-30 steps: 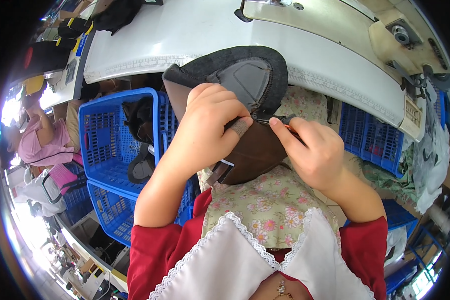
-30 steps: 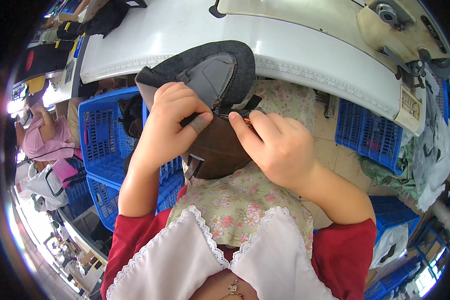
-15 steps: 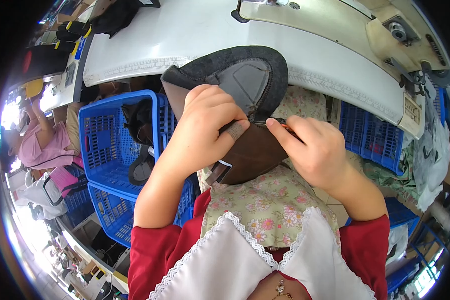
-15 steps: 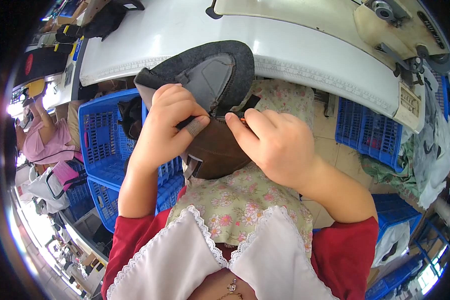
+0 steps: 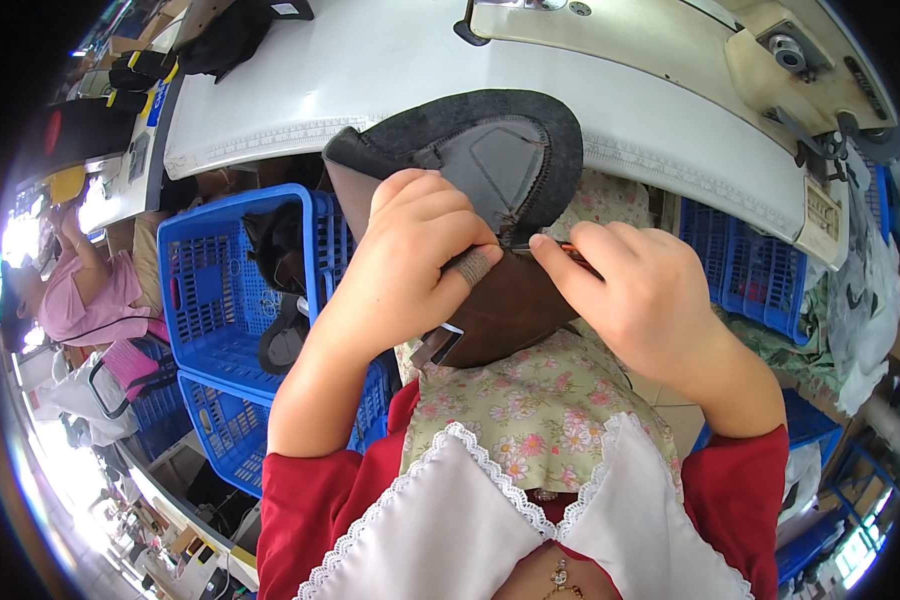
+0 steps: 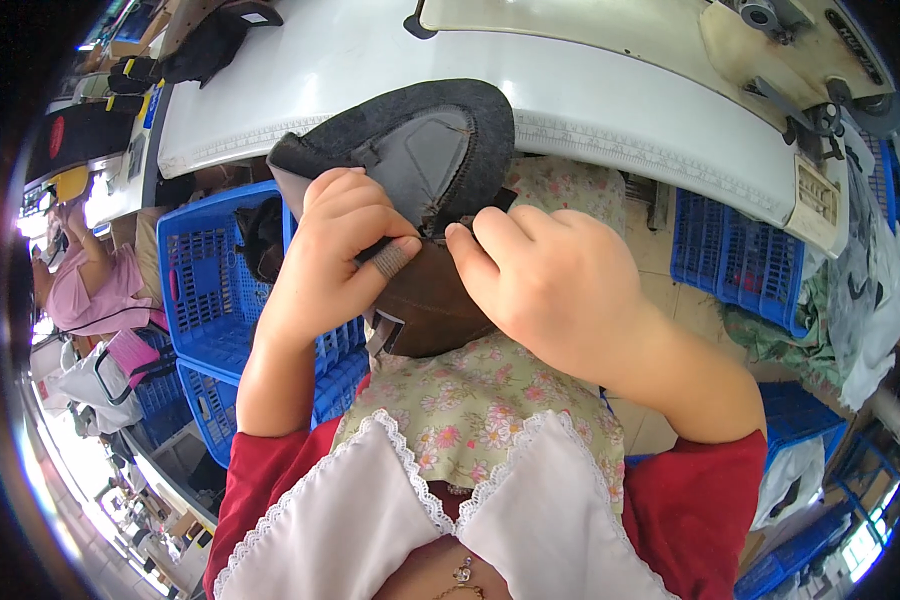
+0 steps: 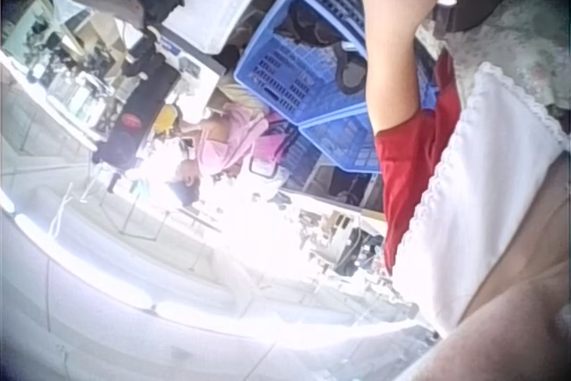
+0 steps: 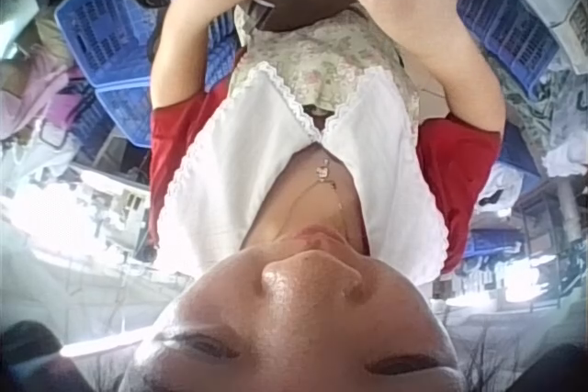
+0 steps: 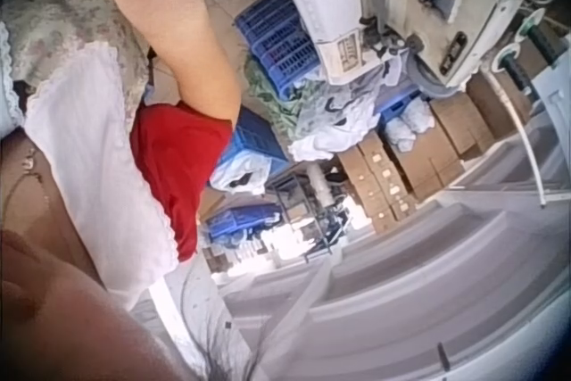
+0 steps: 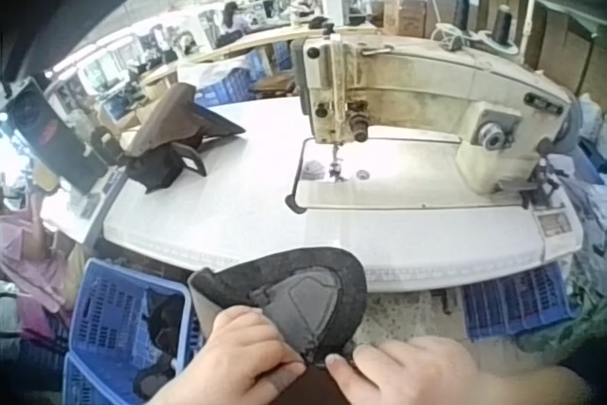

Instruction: Stitching and trimming leather and fabric components of a shoe using an industrial sewing machine.

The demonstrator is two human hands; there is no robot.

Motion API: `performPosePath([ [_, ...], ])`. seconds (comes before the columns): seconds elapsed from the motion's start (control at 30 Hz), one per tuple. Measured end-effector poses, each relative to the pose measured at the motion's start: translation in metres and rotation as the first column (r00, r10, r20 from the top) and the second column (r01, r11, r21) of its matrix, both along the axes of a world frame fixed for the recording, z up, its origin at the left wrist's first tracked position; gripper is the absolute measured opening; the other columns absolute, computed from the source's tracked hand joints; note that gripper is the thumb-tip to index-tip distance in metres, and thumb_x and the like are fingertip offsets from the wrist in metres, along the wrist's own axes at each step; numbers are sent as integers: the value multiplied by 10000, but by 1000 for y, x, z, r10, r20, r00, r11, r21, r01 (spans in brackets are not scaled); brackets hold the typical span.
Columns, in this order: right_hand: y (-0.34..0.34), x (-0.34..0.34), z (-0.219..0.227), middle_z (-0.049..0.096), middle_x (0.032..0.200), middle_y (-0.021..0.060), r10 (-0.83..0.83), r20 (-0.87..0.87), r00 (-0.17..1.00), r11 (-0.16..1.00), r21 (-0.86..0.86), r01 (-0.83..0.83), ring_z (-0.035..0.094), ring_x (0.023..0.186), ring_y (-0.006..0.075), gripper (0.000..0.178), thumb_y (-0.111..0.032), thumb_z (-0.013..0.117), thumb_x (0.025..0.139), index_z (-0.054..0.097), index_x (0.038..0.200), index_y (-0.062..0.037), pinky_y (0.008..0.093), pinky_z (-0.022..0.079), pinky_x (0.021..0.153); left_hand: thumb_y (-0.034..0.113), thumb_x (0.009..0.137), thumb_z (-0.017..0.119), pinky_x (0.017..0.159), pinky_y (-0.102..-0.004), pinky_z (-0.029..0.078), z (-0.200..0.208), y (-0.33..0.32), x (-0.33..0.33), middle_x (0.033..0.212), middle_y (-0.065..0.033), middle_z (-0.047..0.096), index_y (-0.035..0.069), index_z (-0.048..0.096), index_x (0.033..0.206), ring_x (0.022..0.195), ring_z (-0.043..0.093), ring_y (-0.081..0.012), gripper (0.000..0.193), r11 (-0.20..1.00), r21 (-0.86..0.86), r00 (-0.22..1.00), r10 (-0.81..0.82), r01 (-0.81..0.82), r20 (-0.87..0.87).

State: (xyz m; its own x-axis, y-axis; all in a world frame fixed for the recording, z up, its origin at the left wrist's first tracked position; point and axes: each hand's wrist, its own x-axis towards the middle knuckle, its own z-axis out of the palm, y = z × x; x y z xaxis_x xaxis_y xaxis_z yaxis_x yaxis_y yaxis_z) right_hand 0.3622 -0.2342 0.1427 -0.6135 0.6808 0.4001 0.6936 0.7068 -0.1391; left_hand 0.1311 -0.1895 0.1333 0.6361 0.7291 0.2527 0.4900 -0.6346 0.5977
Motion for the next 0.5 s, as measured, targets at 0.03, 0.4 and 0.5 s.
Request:
performPosePath([
  [0.03, 1, 1, 2, 458, 716, 4, -1, 0, 1000, 1000, 1, 1, 518, 612, 125, 202, -115, 701, 739, 717, 934, -66, 275, 408, 467, 62, 726, 746, 934, -404, 398, 0, 0, 0, 748, -52, 589, 54, 635, 755, 781, 559, -266, 115, 1000, -2, 1000, -5, 5, 1],
  [0.4, 1, 4, 4, 463, 714, -2, 59, 27, 998, 998, 12, -59, 514, 614, 124, 184, -120, 705, 747, 723, 922, -67, 272, 389, 471, 69, 728, 753, 982, -426, 388, 4, -6, -2, 768, -41, 598, 68, 645, 764, 814, 569, -257, 114, 1000, 0, 1000, 0, 0, -28],
  [0.5, -3, 0, 5, 466, 716, -7, 36, 22, 999, 999, 19, -37, 510, 613, 121, 178, -117, 707, 749, 726, 920, -71, 271, 386, 469, 77, 733, 755, 1000, -438, 382, 3, -7, -4, 774, -36, 596, 72, 645, 767, 826, 575, -253, 115, 1000, 10, 1000, 12, -11, -25],
])
